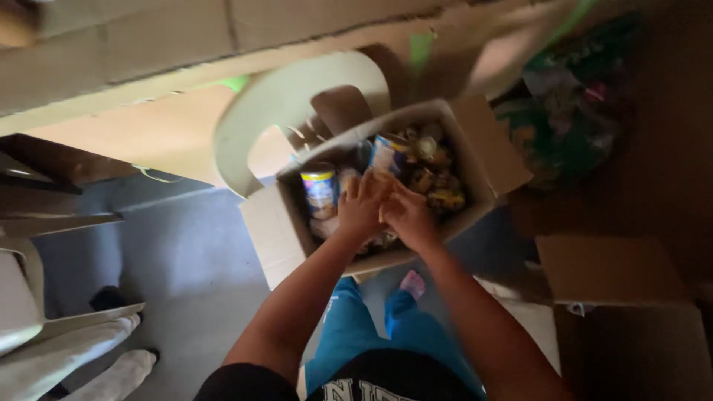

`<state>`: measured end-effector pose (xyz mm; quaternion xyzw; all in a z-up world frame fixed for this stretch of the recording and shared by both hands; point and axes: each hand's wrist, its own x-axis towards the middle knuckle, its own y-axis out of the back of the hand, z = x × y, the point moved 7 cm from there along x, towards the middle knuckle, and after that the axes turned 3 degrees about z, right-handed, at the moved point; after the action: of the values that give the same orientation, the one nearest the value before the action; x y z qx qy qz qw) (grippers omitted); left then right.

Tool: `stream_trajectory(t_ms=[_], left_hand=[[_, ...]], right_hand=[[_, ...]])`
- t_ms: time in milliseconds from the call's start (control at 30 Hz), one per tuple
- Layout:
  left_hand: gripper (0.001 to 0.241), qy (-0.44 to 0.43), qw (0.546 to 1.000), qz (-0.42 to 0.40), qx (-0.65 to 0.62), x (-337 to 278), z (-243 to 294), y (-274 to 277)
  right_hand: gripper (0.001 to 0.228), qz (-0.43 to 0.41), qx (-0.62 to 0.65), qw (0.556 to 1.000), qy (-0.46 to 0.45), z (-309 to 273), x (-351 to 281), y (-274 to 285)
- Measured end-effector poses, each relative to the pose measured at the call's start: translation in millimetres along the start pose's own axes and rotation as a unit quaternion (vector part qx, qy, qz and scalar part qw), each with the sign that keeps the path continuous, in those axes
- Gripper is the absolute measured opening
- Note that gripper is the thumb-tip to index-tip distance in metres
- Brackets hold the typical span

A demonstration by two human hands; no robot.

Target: Clean and organize various canned goods from a cardboard box onto a shelf in a small grocery store.

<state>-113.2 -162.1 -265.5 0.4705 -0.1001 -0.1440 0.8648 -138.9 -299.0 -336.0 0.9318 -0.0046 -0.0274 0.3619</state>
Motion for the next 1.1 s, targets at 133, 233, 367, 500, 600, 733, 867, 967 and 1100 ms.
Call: stream_trajectory(t_ms=[133,233,367,500,600,733,867,967,1100], left_hand=[[0.068,0.033,0.995,-0.021,0.087,-5.5,6.4,-29.5],[0.058,0.091,0.994,-0.056,-0.032,-4.1,13.2,-50.4],[0.059,0.089,0.901,0.018,-0.425,6.6,42.8,-65.7],[0.075,-0.021,0.900,0.018,-0.435,26.3,79.9,-44.4],[0.091,0.012,0.976,-0.047,-0.211,23.4,47.9,-74.8],[0.068,0.000,1.000,-0.004,0.008,0.4,15.7,-95.1],[0.050,-0.081,0.982,-0.104,0.131,-13.5,44.0,-80.1],[0.029,-0.131,0.969,-0.036,0.205,-25.4,16.4,-113.5],[0.033,-0.176,0.938,0.019,0.297,-23.8,13.1,-95.1]], right_hand=[[0.054,0.036,0.194,0.980,0.022,44.8,-24.3,-21.0],[0.061,0.124,0.115,0.979,0.112,6.3,-25.1,37.6],[0.078,0.054,0.537,0.832,-0.127,35.2,-5.5,57.0],[0.062,-0.047,0.676,0.701,-0.223,57.2,-1.1,63.9],[0.051,0.071,0.469,0.872,-0.124,51.0,12.8,106.1],[0.044,0.139,-0.005,0.981,0.138,-6.0,17.1,151.1],[0.041,0.061,-0.099,0.972,0.205,-6.6,6.3,128.3],[0.043,0.055,-0.098,0.982,0.150,-5.0,4.7,127.7],[0.039,0.080,-0.092,0.977,0.173,3.6,6.3,126.2]])
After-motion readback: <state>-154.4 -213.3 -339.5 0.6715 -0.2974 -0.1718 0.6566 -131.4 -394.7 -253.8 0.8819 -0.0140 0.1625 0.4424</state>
